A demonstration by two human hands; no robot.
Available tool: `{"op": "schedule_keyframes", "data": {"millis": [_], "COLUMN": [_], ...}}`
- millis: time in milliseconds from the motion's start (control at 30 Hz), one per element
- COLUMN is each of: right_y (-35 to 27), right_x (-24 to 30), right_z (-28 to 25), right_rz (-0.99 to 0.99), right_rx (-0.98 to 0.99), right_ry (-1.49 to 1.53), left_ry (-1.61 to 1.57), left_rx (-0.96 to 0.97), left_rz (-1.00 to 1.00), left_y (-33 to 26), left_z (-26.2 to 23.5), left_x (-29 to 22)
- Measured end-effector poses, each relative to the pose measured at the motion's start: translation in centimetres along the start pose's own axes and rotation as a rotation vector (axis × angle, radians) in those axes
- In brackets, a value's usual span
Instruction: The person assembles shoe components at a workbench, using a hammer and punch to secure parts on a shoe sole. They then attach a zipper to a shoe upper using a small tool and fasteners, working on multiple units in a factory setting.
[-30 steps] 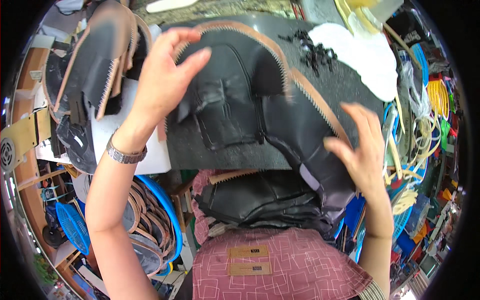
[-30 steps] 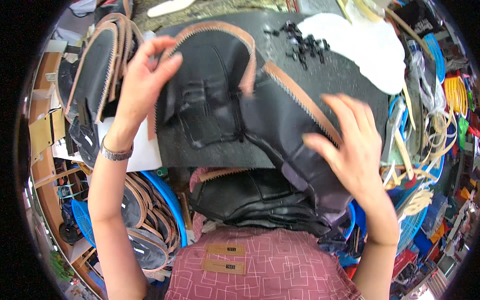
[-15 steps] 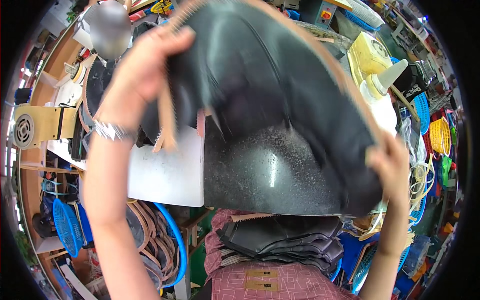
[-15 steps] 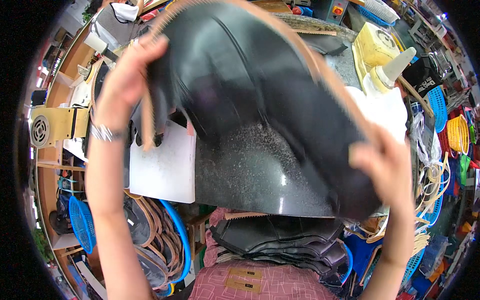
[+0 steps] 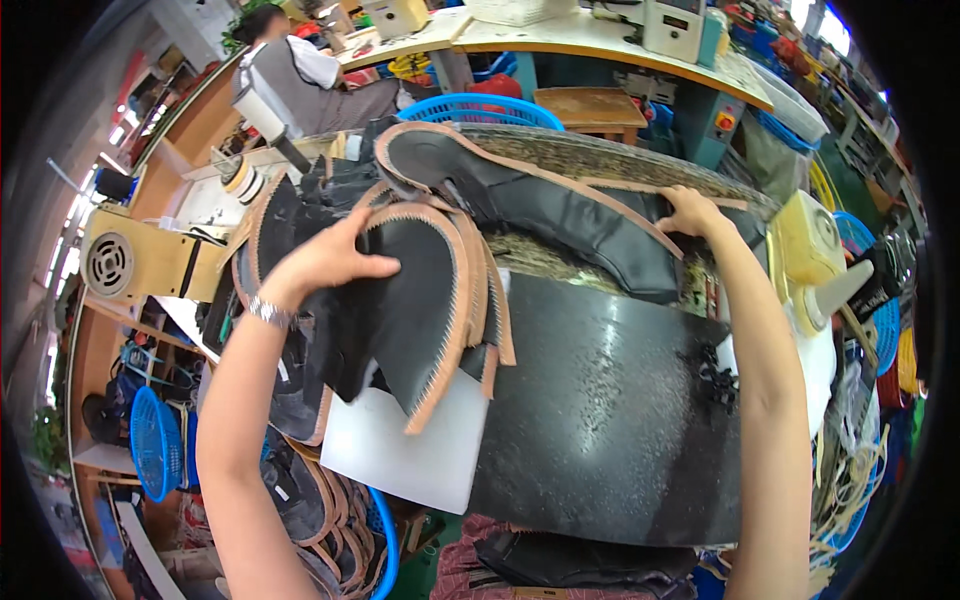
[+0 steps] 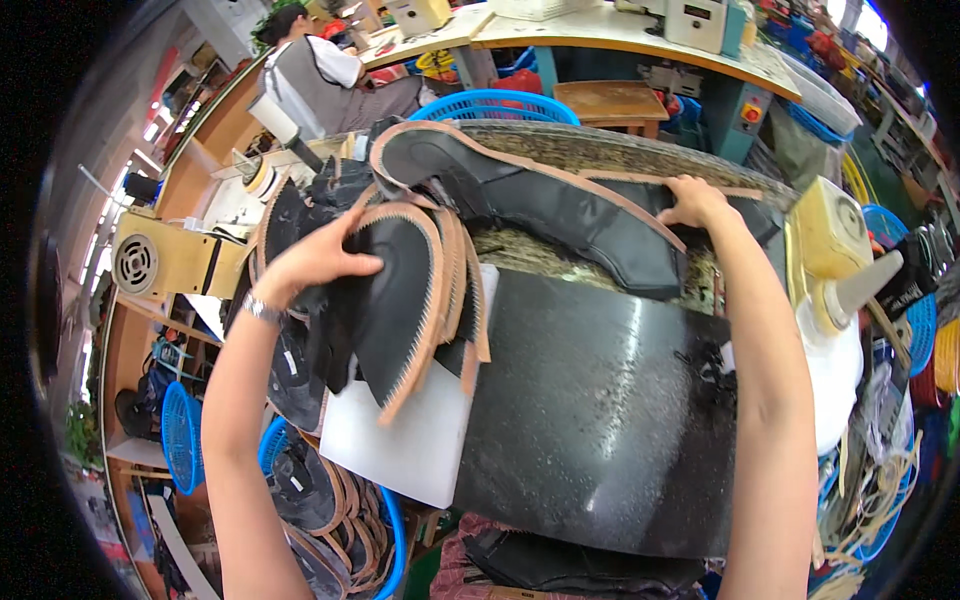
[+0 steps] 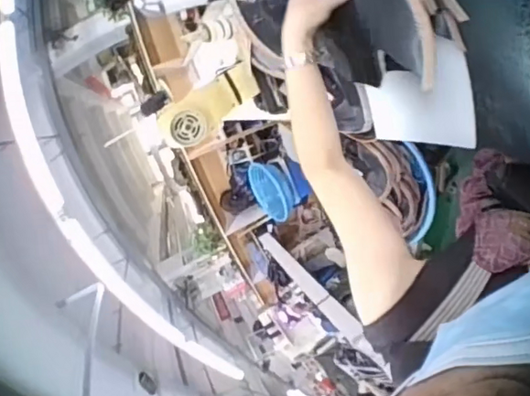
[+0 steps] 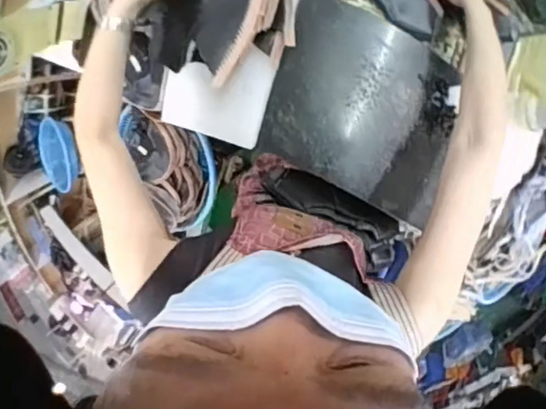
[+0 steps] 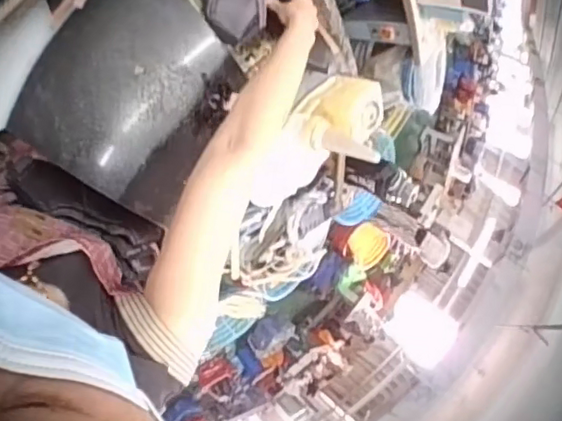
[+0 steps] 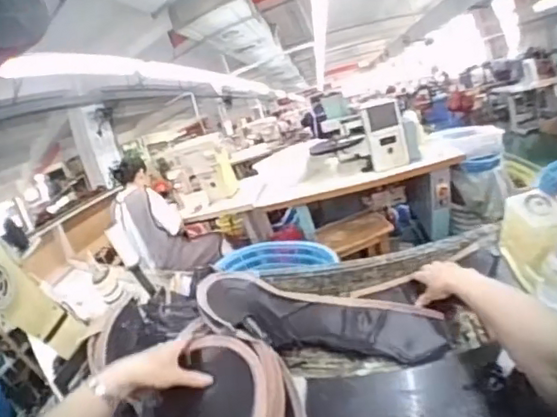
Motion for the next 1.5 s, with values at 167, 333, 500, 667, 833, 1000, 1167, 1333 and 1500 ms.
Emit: {"op": "schedule_keyframes", "data": {"millis": [167,333,500,667,833,1000,1167,1333,1500], "right_y": [-4.2,-14.7,-27.4,-34.8,-40.0,-41.7,-40.5,-41.9,-41.8], "right_x": [3.1,10.8,11.8,7.3,8.0,5.6,5.0,6.9,7.3], "right_z": [-3.7,-5.8,-2.1,-0.2,0.3,3.5,4.6,4.6,5.1], "right_rz": [0.028,-0.332,-0.361,-0.008,0.046,-0.055,0.137,0.107,0.101], "right_rx": [-0.333,0.1,0.684,0.385,0.345,0.339,0.31,0.484,0.378], "right_ry": [-0.139,1.099,1.614,1.357,0.83,1.141,1.286,1.548,1.438], "left_ry": [0.589,-0.762,-1.062,-0.27,-0.633,-0.758,-1.053,-0.588,-0.961], "left_rx": [-0.409,-0.192,0.028,-0.269,0.291,0.213,0.275,0.21,0.295], "left_rz": [-0.02,-0.049,-0.001,0.495,0.149,0.196,0.155,0.276,0.18], "left_y": [-5.0,-8.9,-8.5,-10.8,-12.7,-12.9,-12.6,-13.2,-12.8], "left_z": [-1.2,-2.5,2.6,12.9,25.0,25.9,26.2,24.1,25.1], "left_x": [-4.9,-10.6,-17.5,-22.8,-26.9,-27.3,-25.6,-27.6,-26.5]}}
Point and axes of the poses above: each hand's wrist, its own y-axis towards the middle knuckle, its own z-axis out of the palm, x = y × z, the point moved 5 cm from there along y, towards the middle knuckle, and after that the axes turned 8 degrees about z, right-handed, at the moved point
